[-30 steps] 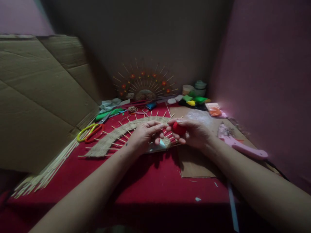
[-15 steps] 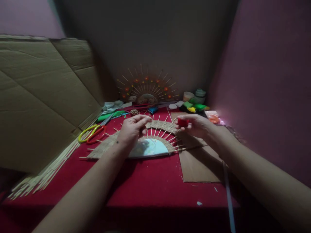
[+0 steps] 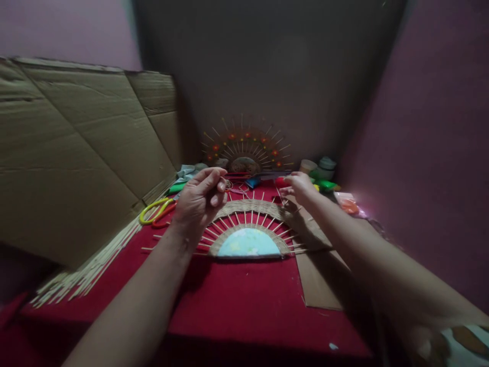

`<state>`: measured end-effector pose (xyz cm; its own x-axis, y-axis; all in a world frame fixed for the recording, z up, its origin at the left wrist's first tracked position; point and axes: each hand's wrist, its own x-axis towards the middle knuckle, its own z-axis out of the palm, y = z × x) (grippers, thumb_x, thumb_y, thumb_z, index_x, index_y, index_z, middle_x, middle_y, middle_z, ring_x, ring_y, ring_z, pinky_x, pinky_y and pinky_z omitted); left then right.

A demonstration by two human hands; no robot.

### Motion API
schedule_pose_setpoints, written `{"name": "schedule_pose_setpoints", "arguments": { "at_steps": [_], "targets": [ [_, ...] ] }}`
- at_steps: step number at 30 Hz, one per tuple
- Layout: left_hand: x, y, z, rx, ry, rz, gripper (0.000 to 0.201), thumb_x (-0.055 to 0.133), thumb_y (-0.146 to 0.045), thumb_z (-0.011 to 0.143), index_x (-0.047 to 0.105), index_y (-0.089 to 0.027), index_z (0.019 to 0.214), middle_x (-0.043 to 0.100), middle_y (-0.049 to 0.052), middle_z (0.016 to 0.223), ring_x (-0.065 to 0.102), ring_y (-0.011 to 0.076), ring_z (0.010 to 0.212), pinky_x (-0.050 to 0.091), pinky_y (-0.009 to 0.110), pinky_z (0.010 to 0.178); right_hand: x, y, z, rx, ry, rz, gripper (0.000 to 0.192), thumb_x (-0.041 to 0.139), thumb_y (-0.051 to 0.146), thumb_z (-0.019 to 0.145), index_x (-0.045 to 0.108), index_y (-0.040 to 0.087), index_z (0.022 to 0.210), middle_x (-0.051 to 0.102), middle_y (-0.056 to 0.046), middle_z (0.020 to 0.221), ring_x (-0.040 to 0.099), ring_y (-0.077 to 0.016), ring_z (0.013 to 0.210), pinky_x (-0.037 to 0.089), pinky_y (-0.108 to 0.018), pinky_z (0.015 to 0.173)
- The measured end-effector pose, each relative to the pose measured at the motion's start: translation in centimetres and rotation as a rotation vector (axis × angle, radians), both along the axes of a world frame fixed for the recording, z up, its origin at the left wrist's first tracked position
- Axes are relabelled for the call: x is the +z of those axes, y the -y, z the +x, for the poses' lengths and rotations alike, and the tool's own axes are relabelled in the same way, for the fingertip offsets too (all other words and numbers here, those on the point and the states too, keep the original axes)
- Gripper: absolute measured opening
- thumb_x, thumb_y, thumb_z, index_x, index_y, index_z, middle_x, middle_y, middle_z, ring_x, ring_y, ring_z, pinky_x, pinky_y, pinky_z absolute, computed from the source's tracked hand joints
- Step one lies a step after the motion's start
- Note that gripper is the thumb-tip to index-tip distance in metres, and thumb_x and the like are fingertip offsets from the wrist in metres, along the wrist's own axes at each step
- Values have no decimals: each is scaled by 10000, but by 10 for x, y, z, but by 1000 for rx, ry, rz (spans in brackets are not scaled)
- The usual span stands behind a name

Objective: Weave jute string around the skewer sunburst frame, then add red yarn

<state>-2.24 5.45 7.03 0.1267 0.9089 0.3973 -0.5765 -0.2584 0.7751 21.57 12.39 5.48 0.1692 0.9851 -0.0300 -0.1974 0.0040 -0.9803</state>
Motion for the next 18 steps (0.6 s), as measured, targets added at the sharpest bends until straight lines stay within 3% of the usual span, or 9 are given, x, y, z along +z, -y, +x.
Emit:
{"name": "schedule_pose_setpoints", "arguments": {
  "at_steps": [2,4,6,7,9,11,13,18],
  "targets": [
    [2,4,1,-22,-13,8,46,626,-195,788,657,-162,775,508,-30,570,346,10,357,269,175,366,-1,15,-21,-38,68,52,566,608,46,674,442,220,1186,535,49,672,437,-60,403,296,-167,304],
    [3,7,2,-28,-30,16,56,620,-204,798,654,-168,772,504,-29,569,352,14,357,265,179,364,-1,36,-43,49,136,110,438,631,103,701,536,226,1112,601,22,761,474,-60,441,308,-175,329],
    [5,8,1,-11,-38,16,69,622,-223,804,648,-175,762,485,-35,557,347,17,356,262,183,364,2,57,-59,463,345,213,264,569,289,816,592,211,1067,642,-9,799,493,-63,479,331,-182,382],
    [5,8,0,1,-33,16,73,625,-231,806,646,-177,761,471,-39,549,342,18,356,268,184,367,3,67,-63,660,417,214,267,512,371,856,618,193,1024,647,-17,757,498,-69,493,341,-188,410],
    [6,4,-4,36,1,19,77,631,-237,806,643,-174,762,441,-48,537,329,16,355,285,186,375,7,83,-63,859,532,207,317,503,441,854,653,166,896,604,1,621,463,-69,486,331,-195,440],
    [6,-3,-9,79,56,9,74,634,-225,804,639,-166,758,420,-54,528,310,13,351,287,185,372,12,93,-54,837,603,175,267,592,416,799,657,158,773,543,26,541,438,-68,482,331,-203,461],
    [6,-11,-16,121,94,-23,78,622,-206,808,631,-160,746,407,-56,517,293,13,348,271,179,358,16,99,-40,695,655,167,204,635,359,768,658,161,727,539,27,545,449,-74,499,349,-214,487],
    [-2,-30,-27,197,139,-138,67,584,-165,804,603,-159,740,414,-63,505,288,13,350,246,166,338,22,121,-9,328,845,384,170,613,337,793,697,193,758,636,-24,695,529,-132,631,390,-266,574]
  ]
}}
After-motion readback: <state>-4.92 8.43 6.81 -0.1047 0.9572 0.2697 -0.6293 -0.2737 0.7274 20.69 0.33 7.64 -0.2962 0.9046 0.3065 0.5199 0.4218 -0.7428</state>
